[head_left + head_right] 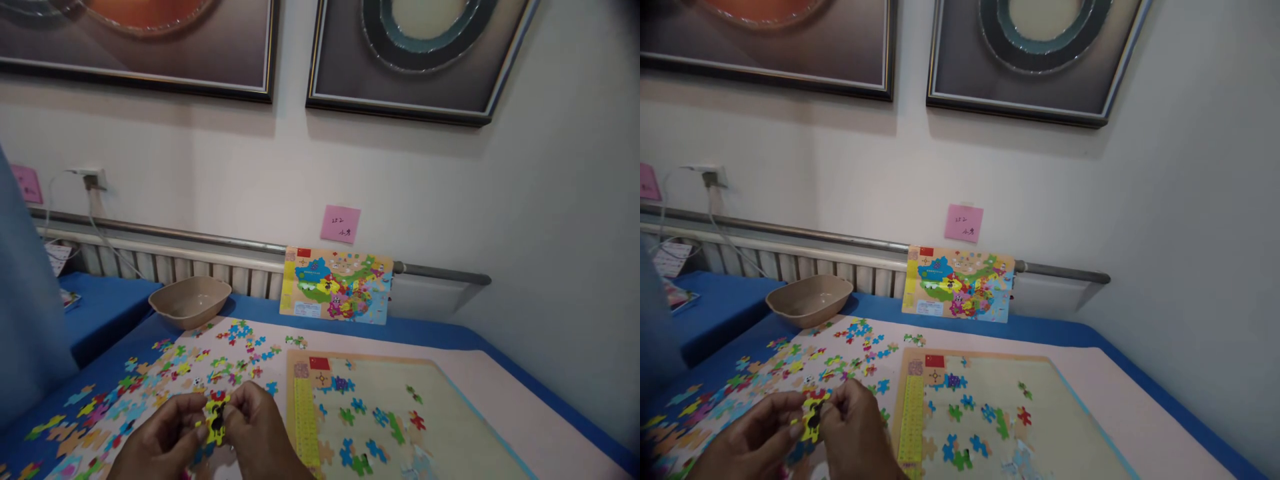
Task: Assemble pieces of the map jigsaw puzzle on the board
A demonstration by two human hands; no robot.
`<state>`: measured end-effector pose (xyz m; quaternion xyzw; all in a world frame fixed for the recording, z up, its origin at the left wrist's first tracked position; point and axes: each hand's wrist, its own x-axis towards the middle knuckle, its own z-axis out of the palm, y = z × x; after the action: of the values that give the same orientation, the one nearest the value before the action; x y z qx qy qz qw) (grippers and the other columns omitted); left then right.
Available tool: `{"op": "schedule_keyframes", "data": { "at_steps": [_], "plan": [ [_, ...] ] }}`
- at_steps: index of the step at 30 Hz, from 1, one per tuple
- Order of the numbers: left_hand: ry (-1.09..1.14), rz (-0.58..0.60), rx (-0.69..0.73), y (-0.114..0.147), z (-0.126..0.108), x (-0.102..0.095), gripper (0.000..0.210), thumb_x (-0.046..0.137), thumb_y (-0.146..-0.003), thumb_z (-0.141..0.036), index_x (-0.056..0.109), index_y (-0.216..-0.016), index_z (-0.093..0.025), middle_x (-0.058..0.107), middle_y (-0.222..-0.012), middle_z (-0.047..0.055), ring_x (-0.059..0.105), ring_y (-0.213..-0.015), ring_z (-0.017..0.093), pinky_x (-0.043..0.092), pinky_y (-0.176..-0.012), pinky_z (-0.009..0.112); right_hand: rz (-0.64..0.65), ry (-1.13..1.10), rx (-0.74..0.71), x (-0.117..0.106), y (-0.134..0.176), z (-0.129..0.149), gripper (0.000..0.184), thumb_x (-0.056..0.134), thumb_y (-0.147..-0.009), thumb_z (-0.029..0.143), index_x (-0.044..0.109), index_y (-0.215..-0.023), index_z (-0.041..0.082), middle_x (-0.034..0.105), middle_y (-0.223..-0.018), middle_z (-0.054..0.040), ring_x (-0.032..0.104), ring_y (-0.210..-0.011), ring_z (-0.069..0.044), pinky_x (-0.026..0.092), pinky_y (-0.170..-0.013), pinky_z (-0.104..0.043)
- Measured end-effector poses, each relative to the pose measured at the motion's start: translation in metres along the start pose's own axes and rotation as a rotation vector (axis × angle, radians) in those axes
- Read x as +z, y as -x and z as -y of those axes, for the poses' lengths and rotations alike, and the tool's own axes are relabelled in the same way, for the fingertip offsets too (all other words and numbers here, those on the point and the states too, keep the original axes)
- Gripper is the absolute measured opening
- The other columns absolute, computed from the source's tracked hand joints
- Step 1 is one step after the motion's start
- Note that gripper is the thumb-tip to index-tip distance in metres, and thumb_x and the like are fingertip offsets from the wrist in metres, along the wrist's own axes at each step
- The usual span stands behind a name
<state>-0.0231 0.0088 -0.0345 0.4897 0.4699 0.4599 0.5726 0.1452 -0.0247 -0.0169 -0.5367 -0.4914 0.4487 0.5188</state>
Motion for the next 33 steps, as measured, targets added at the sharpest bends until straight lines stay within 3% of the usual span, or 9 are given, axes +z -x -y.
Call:
{"op": "schedule_keyframes", "data": {
  "at_steps": [3,7,17,33],
  "plan": [
    [-0.028,0.045,-0.008,0.011,-0.023,0.005,0.06,0.096,-0.061,-0.06,0.076,-0.103,-0.021,0.079,-0.093,0.007,0.071,-0.078,0.025,0.055,-0.059,0.027,0.028,-0.067,-0.047,0.0,0.001,0.001,0.023,0.059,-0.082,0.044,0.053,-0.084,0.021,0.055,-0.074,0.0011,0.049,-0.067,-0.018,0.038,-0.063,-0.03],
    [0.009,0.045,0.075,0.02,-0.041,0.012,0.046,0.089,-0.068,-0.048,0.077,-0.1,-0.017,0.075,-0.088,0.005,0.066,-0.078,0.019,0.051,-0.066,0.024,0.012,-0.044,-0.063,-0.002,0.002,0.009,0.03,0.059,-0.081,0.052,0.056,-0.082,0.021,0.053,-0.073,0.0008,0.05,-0.069,-0.019,0.038,-0.063,-0.031],
    [0.055,-0.001,0.085,0.019,-0.038,0.019,0.042,0.087,-0.059,-0.034,0.076,-0.096,-0.016,0.068,-0.076,0.0,0.054,-0.062,0.012,0.043,-0.055,0.021,0.015,-0.072,-0.013,0.0,0.007,0.023,0.031,0.058,-0.074,0.052,0.055,-0.079,0.022,0.054,-0.069,0.001,0.048,-0.065,-0.019,0.036,-0.061,-0.031],
    [0.032,0.001,0.027,0.026,-0.05,0.019,0.045,0.086,-0.067,-0.047,0.075,-0.098,-0.016,0.062,-0.07,-0.001,0.053,-0.061,0.013,0.041,-0.054,0.022,0.006,-0.135,0.042,-0.002,0.003,0.014,0.035,0.068,-0.073,0.056,0.057,-0.077,0.022,0.058,-0.063,-0.0004,0.053,-0.061,-0.019,0.039,-0.059,-0.03]
  ]
}}
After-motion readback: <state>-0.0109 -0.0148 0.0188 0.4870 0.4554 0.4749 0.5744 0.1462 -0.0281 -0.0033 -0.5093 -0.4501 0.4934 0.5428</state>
